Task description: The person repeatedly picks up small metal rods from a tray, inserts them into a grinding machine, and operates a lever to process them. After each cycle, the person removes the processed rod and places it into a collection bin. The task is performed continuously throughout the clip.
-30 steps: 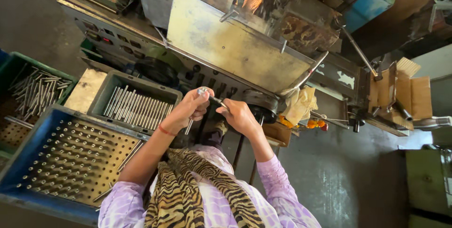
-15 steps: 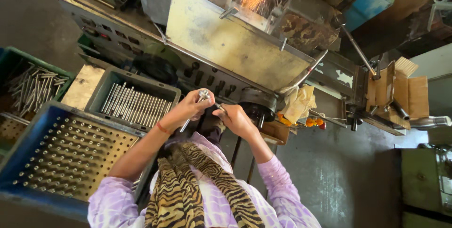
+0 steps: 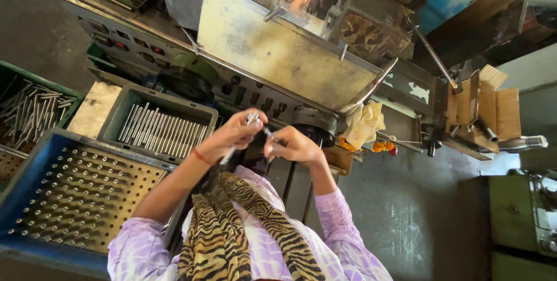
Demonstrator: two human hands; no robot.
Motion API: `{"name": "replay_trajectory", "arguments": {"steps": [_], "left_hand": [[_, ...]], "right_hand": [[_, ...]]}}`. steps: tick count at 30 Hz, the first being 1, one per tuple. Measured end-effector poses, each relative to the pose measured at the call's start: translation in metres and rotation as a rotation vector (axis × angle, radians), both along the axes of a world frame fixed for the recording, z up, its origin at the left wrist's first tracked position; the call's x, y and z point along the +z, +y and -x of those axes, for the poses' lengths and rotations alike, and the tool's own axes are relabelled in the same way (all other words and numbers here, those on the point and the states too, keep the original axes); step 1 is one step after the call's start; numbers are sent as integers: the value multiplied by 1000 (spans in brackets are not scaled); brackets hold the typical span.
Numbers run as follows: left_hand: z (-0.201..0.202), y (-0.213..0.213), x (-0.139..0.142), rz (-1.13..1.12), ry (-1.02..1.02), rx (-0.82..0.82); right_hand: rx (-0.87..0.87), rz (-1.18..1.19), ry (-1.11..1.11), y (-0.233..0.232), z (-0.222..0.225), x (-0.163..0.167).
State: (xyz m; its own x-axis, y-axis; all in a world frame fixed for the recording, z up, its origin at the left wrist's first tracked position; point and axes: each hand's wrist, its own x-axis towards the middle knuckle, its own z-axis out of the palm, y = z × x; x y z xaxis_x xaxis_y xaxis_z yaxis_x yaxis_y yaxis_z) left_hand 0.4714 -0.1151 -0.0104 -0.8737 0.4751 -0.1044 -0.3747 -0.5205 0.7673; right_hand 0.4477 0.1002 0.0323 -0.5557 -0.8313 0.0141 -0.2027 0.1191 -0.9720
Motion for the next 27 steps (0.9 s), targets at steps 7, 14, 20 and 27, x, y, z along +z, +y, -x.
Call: {"name": "replay_trajectory", "arguments": {"steps": [7,14,20,27], "left_hand": [[30,70,0,156,451,328],[22,-1,3,-78,57,155],[17,-9,13,-162,-73,50],[21,-9,9,-173,-121,8]], "right_hand": [[66,186,184,-57,-55,-9],[-442,-198,428,1,-20,26],[-497,-120,561,-5,-15,51],[-663,-67,650,-17,-10,32]]}}
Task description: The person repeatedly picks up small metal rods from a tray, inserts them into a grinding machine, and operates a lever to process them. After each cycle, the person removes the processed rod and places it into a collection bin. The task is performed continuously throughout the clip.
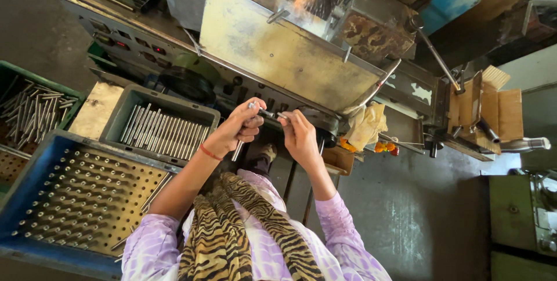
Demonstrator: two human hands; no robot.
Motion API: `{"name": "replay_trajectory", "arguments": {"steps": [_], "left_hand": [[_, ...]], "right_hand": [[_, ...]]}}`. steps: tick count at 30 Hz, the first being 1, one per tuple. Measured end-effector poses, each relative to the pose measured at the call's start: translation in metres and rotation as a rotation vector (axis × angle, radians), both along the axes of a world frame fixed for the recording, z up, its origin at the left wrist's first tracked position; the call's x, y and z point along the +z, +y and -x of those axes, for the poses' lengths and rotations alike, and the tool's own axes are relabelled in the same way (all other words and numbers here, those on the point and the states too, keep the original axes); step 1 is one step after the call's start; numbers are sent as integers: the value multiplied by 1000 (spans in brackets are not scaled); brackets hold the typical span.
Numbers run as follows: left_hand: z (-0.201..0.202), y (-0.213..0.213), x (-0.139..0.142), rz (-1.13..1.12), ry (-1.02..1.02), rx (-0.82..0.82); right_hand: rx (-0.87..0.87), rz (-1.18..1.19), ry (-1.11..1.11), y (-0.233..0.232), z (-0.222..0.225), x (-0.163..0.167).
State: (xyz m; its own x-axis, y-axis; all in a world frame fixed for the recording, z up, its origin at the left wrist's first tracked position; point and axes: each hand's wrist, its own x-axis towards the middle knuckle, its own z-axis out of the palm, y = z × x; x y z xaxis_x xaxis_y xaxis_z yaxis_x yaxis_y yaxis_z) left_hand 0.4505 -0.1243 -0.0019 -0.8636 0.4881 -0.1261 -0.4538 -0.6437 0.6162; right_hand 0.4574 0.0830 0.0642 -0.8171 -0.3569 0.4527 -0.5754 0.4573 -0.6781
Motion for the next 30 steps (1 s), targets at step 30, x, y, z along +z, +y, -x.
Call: {"name": "replay_trajectory", "arguments": {"steps": [30], "left_hand": [[37,27,21,334,176,165]], "right_hand": [[-47,-81,121,13,41,-35]]}}
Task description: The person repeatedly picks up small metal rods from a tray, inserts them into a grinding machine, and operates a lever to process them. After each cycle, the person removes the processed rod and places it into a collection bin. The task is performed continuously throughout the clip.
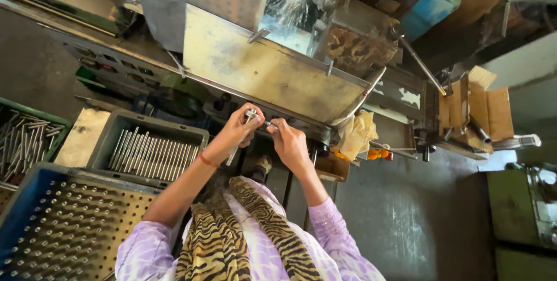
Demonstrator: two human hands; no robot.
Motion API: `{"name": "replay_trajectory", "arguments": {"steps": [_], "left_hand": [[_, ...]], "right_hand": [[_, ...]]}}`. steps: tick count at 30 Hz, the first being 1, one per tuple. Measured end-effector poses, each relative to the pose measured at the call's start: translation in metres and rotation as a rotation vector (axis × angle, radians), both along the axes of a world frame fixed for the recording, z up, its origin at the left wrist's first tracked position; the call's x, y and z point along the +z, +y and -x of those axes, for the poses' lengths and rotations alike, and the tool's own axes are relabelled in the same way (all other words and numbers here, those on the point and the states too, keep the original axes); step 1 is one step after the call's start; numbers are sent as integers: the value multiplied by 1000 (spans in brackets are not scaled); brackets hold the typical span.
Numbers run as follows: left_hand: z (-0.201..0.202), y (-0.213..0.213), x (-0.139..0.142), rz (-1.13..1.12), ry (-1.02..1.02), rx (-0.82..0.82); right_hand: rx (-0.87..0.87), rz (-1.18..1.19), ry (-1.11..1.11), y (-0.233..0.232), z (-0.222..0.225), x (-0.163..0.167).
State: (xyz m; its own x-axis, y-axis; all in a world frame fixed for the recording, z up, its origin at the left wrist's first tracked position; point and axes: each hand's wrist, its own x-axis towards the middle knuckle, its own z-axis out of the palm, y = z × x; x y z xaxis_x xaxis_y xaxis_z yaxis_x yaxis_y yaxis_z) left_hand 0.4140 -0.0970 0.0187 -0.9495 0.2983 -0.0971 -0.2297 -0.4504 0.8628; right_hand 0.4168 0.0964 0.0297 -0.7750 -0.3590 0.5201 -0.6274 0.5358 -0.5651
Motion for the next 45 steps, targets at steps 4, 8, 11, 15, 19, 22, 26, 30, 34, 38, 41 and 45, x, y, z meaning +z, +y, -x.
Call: {"name": "replay_trajectory", "arguments": {"steps": [4,8,11,15,19,22,26,30,34,38,41,45], "left_hand": [[11,0,4,35,-60,-72],[20,-1,0,-49,-35,-96],[32,0,0,-83,-107,-243],[38,20,5,-168,2,-80],[36,44,15,-105,58,26],[41,54,23,-57,58,38],[65,68,26,5,-3,0],[96,83,23,140,6,-9],[136,108,15,180,293,43],[209,154,0,160,736,91],[305,173,-8,-18,26,-159],[428,169,-9,-60,-223,245]], "right_hand": [[-18,-137,1,6,10,4],[121,-11,-190,14,20,13],[304,-33,-469,26,31,24],[315,73,-637,41,51,41],[483,183,-554,64,68,49],[518,351,-659,81,78,39],[493,522,-700,95,94,7],[321,939,-800,96,104,-23],[385,930,-731,121,124,-18],[215,533,-448,166,163,2],[-369,-312,294,213,219,6],[-610,-147,307,354,285,14]]}}
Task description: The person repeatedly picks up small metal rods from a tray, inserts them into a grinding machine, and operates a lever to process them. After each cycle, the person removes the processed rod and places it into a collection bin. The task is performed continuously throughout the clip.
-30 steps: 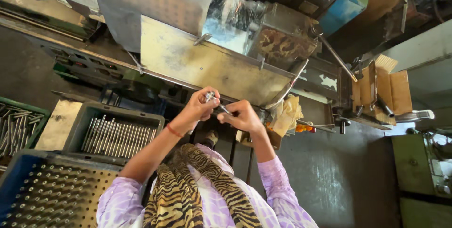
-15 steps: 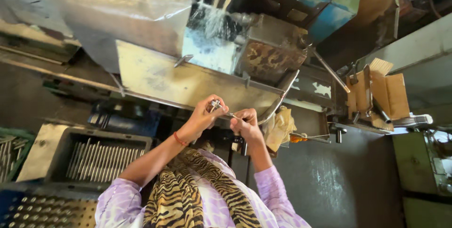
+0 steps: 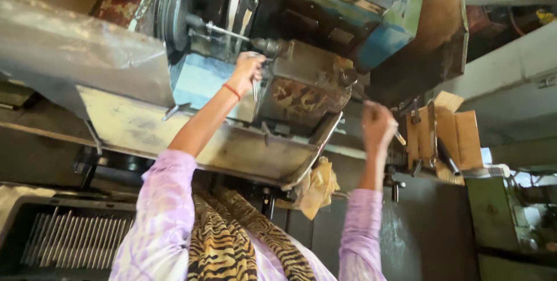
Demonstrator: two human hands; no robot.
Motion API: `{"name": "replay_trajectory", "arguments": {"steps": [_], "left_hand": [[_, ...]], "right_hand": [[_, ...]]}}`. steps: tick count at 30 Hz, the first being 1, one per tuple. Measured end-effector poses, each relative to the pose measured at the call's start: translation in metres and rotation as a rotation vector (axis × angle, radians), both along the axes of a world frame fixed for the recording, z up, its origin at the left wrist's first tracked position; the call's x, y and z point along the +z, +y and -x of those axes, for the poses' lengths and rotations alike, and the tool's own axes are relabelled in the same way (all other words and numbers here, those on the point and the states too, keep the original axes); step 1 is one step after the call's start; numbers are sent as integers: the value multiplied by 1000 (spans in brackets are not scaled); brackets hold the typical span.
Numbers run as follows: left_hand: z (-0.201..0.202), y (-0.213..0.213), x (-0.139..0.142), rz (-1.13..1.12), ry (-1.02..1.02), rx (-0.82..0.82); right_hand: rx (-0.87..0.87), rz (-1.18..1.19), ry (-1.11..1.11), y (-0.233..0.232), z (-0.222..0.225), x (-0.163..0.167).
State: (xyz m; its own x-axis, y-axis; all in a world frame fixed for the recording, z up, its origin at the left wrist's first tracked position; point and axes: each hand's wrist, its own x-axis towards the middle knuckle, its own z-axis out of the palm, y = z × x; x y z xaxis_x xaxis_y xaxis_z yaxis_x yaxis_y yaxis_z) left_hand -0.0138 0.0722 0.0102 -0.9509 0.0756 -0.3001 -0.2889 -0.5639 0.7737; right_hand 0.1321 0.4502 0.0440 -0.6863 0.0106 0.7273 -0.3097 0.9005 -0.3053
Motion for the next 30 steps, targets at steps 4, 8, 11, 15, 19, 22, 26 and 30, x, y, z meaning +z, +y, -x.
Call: {"name": "replay_trajectory", "arguments": {"steps": [4,8,11,15,19,22,26,30], "left_hand": [[47,-27,0,27,-56,320],[59,-43,-5,-38,-86,355],[63,-50,-9,-12,-99,316],[69,-55,-17,-76,-90,281],[74,-54,-27,-155,-57,306],[78,-51,-32,-182,-25,308],[84,-43,-34,-83,27,335],[87,-41,-34,-89,15,501]], "right_hand": [[-551,-101,-344,106,21,-24],[-641,51,-641,131,18,-46],[-727,25,-663,128,11,-60],[-765,60,-621,122,1,-74],[-791,20,-593,128,6,-80],[-800,-26,-495,135,15,-81],[-806,-1,-361,137,21,-84],[-823,-41,-315,135,20,-88]]}}
